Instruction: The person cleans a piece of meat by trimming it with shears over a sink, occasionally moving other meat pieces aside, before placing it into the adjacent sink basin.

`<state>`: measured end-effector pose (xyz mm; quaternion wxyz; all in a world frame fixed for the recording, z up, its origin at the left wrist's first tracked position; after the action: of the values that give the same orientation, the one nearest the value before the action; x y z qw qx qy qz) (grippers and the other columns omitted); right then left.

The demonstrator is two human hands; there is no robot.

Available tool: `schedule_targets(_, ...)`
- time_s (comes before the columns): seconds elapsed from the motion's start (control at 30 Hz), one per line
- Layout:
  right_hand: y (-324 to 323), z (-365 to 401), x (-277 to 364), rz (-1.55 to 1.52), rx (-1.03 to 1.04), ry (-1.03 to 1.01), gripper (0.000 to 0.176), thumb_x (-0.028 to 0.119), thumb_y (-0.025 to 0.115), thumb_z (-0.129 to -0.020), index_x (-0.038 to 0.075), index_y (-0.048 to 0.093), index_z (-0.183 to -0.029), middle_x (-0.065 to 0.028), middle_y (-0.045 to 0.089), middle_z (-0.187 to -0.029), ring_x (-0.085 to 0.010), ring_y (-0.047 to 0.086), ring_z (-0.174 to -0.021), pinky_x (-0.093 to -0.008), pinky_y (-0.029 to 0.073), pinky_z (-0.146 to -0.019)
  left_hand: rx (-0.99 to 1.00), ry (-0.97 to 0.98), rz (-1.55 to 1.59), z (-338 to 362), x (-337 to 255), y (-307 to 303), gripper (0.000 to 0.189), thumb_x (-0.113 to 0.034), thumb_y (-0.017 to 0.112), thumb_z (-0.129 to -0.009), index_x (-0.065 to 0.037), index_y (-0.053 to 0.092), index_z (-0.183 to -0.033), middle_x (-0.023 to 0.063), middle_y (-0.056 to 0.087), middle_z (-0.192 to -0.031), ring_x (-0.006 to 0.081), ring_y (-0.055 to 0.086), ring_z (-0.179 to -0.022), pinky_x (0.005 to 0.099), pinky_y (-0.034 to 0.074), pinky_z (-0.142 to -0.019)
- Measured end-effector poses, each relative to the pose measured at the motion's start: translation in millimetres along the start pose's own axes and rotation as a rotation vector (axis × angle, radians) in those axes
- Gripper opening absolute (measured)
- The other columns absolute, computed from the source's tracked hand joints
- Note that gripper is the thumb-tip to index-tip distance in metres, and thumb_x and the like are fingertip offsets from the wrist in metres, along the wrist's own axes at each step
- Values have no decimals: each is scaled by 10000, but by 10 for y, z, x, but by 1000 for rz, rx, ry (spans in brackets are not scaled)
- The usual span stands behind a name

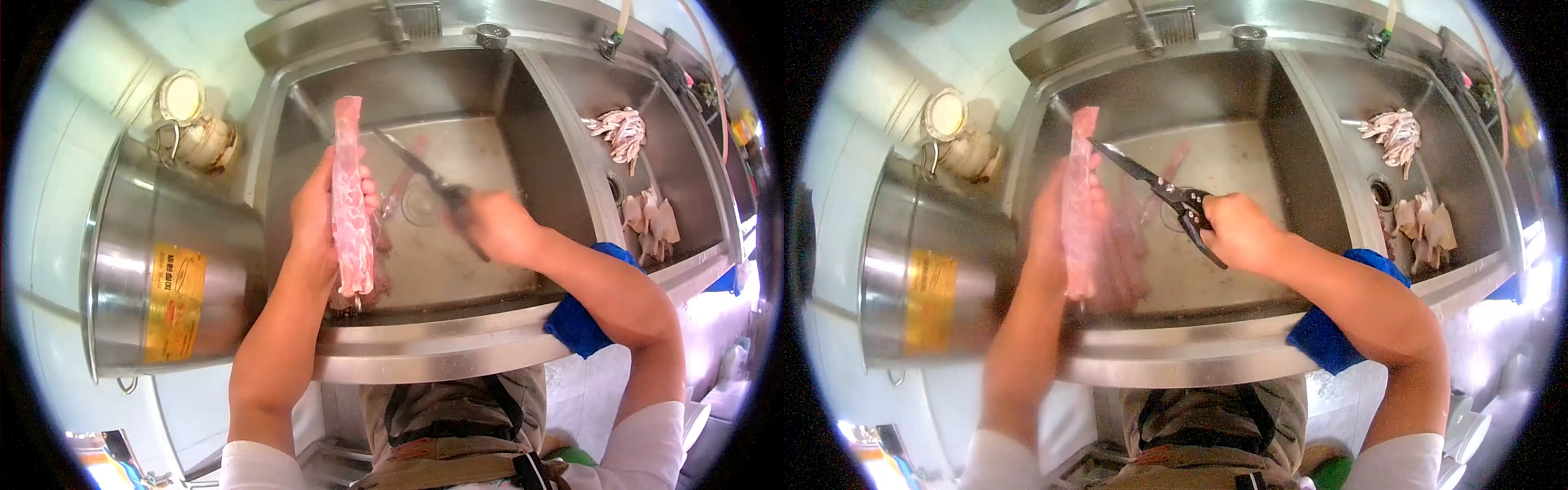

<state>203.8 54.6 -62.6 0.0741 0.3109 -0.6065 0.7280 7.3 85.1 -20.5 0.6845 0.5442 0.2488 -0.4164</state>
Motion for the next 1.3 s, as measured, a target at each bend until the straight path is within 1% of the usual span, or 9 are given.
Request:
schedule_targets(0.13, -14, 62, 166, 53, -141, -173, 224, 197, 633, -778, 16, 598, -906, -207, 615, -859, -395, 604, -815, -462, 505, -719, -122, -32, -25, 124, -9, 63, 350, -317, 586, -918, -19, 552, -1098, 35, 536, -725, 145, 525, -600, 283, 459, -533)
schedule_targets(0.3, -99, 116, 426, 213, -215, -263, 342, 162, 657, -708, -53, 535, -944, -218, 607, -899, -371, 599, -895, -442, 499, -778, 14, -44, 140, -30, 66, 4, 307, -304, 589, -918, -35, 549, -1061, 36, 532, -705, 141, 514, -591, 275, 442, -522)
schedule_targets(0.5, 88, -3, 195, 293, -126, -222, 245, 141, 644, -723, -41, 576, -873, -205, 626, -827, -369, 621, -812, -435, 518, -713, 49, -47, 216, 17, 90, 52, 287, -314, 574, -930, -44, 546, -1023, 35, 529, -704, 138, 515, -593, 270, 439, -530)
schedule_targets(0.6, 81, -24, 148, 338, -138, -251, 125, 178, 591, -811, 56, 615, -795, -165, 607, -781, -362, 604, -685, -424, 511, -625, 18, -44, 147, 28, 56, 40, 279, -322, 564, -936, -56, 552, -1017, 32, 535, -709, 141, 521, -596, 271, 441, -537)
schedule_targets(0.7, 126, -81, -11, 82, 5, 9, 149, 195, 577, -820, 58, 621, -783, -169, 618, -802, -380, 615, -720, -451, 506, -642, 69, -8, 95, 24, 10, 76, 266, -338, 553, -939, -76, 562, -984, 28, 545, -719, 145, 531, -608, 273, 449, -545)
schedule_targets(0.8, -48, -18, 183, 46, -114, -99, 247, 138, 632, -719, -33, 557, -882, -223, 625, -860, -396, 615, -822, -451, 509, -746, 8, -38, 114, 77, 31, 76, 270, -361, 542, -941, -92, 564, -936, 27, 557, -731, 155, 544, -616, 279, 457, -539)
schedule_targets(0.9, -103, 78, 332, 130, -218, -214, 274, 161, 646, -724, -39, 539, -877, -237, 623, -874, -409, 614, -830, -464, 498, -772, -54, -41, 104, 91, 23, 65, 294, -383, 540, -937, -92, 559, -902, 32, 565, -734, 165, 551, -609, 287, 459, -521)
schedule_targets(1.1, 9, -2, 220, 209, -157, -142, 231, 160, 617, -769, -52, 560, -839, -244, 626, -803, -397, 633, -751, -460, 516, -707, 41, -64, 165, 61, 68, 98, 337, -405, 551, -925, -74, 554, -862, 46, 559, -703, 173, 542, -575, 299, 451, -491)
schedule_targets(1.3, -3, -37, 137, 255, -169, -116, 166, 200, 595, -841, 39, 591, -801, -173, 590, -687, -393, 599, -653, -472, 505, -610, 26, -76, 121, 96, 29, 61, 339, -398, 548, -928, -70, 550, -843, 61, 544, -673, 192, 515, -523, 302, 421, -461)
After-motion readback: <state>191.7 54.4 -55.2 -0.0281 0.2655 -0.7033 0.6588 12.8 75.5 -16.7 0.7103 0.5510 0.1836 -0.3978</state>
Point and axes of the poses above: each hand's wrist, its own z-axis away from the middle knuckle, its own y-axis out of the palm, x = y × z, the point moved 8 cm from there along -z, towards the middle knuckle
